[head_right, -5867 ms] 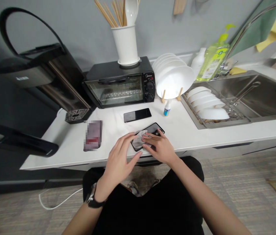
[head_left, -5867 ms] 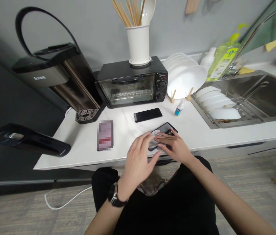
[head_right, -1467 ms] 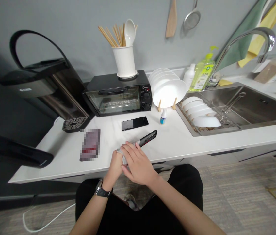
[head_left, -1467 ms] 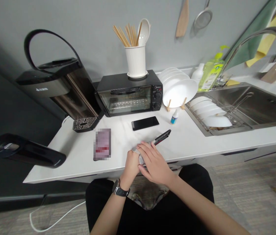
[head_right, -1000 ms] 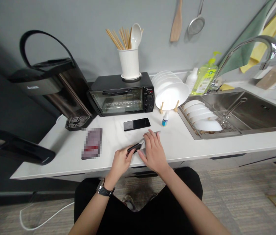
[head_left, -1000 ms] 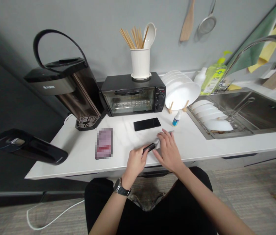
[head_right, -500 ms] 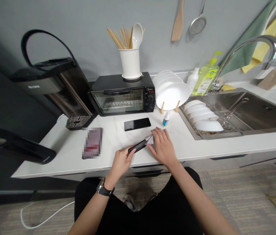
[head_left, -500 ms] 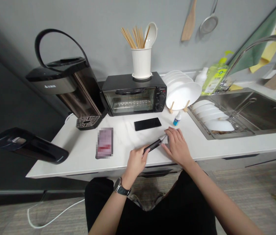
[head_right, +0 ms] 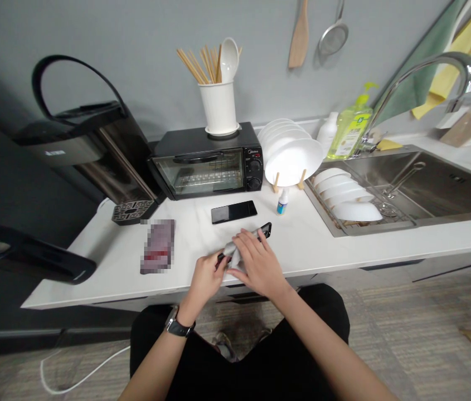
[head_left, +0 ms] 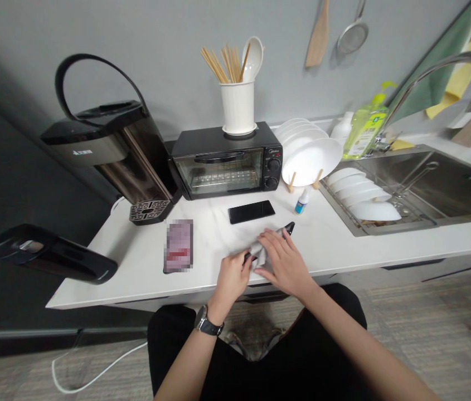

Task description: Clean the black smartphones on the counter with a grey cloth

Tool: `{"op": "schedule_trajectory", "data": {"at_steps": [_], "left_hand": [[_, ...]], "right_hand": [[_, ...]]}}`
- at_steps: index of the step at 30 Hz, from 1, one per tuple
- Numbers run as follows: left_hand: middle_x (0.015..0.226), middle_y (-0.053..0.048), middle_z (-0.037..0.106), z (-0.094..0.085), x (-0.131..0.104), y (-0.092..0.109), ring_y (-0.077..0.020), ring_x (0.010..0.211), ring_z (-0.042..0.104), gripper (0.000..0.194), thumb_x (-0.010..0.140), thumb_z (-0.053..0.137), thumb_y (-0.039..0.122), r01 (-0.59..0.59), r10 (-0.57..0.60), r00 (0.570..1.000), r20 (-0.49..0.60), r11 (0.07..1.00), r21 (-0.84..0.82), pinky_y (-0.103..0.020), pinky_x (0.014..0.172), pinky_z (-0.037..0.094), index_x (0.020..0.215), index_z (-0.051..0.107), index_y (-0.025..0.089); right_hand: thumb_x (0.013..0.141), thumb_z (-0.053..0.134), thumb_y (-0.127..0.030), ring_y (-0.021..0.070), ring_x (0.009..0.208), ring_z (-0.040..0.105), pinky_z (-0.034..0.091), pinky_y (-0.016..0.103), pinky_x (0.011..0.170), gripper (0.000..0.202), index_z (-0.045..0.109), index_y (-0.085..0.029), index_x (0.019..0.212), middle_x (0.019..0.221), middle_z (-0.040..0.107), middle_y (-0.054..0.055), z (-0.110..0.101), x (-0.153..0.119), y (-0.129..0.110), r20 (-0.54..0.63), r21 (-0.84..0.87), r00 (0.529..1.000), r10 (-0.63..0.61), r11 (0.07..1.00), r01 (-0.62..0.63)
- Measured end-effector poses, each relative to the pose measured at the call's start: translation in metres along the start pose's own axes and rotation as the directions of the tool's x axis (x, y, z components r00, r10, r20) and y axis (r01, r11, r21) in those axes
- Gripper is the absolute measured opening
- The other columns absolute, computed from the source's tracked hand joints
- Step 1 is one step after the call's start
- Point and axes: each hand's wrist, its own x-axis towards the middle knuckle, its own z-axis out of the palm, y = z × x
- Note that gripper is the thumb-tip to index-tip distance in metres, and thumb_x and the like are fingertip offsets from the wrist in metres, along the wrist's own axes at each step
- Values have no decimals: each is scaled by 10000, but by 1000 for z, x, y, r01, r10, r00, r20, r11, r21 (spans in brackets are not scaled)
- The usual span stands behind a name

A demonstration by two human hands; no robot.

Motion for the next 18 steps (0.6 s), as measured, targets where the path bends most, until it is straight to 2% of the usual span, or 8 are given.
{"op": "schedule_trajectory", "data": {"at_steps": [3,5,7,9,13,15,16,18], "left_hand": [[1156,-74,807,-1,0,6,-228,974,781,261,1048,540,244,-29,26,999,-35,995,-91,-289,859,569,1224,733,233],[1136,-77,812,-1,1,8,-238,949,786,259,1050,546,263,-14,11,999,-30,996,-84,-294,840,575,1220,739,234],[1100,-83,818,-1,2,8,-237,907,786,252,1045,547,252,-2,0,999,-34,997,-71,-294,825,575,1197,746,223],[1082,-84,818,0,3,6,-223,888,780,255,1032,538,206,-7,6,1000,-27,998,-60,-288,825,572,1184,743,211],[835,-64,796,3,4,-3,-195,674,718,248,895,548,45,30,-30,999,11,999,44,-271,695,551,932,758,172],[736,-61,763,3,3,-5,-196,619,688,229,822,565,7,46,-48,999,16,996,80,-271,650,532,797,731,163],[737,-64,762,3,2,-5,-199,631,693,223,820,568,8,44,-46,999,17,996,82,-271,655,531,791,728,161],[832,-76,793,2,1,-1,-205,711,731,220,893,561,53,22,-23,1000,12,999,46,-273,706,545,905,752,162]], "right_hand": [[1044,446,-564,360,1384,513,277,604,1236,561,509,-121,1383,1353,629,213,-7,1,35,-49,-52,992,113,992,-116],[1038,435,-591,381,1381,508,300,625,1217,568,517,-121,1346,1324,625,224,-5,4,40,-89,-54,981,174,982,-179],[1019,431,-644,414,1455,428,293,651,1215,645,489,-105,1369,1371,587,246,1,6,28,-127,-21,969,213,976,-217],[999,424,-695,434,1526,327,264,670,1226,743,448,-80,1416,1441,538,266,10,8,2,-141,24,965,221,975,-219],[986,429,-718,405,1557,293,225,641,1259,840,407,-46,1489,1508,516,263,20,5,-47,-51,90,993,103,991,-98],[1002,439,-683,372,1551,321,210,620,1272,816,387,-62,1528,1524,527,236,17,2,-50,-2,91,1000,24,996,-24],[1015,440,-655,357,1546,337,196,616,1277,785,379,-78,1544,1529,532,222,14,0,-45,14,79,1000,-2,997,0],[1038,437,-602,343,1531,368,176,617,1280,714,383,-108,1552,1524,544,205,6,-3,-22,23,41,1000,-9,999,8]]}}
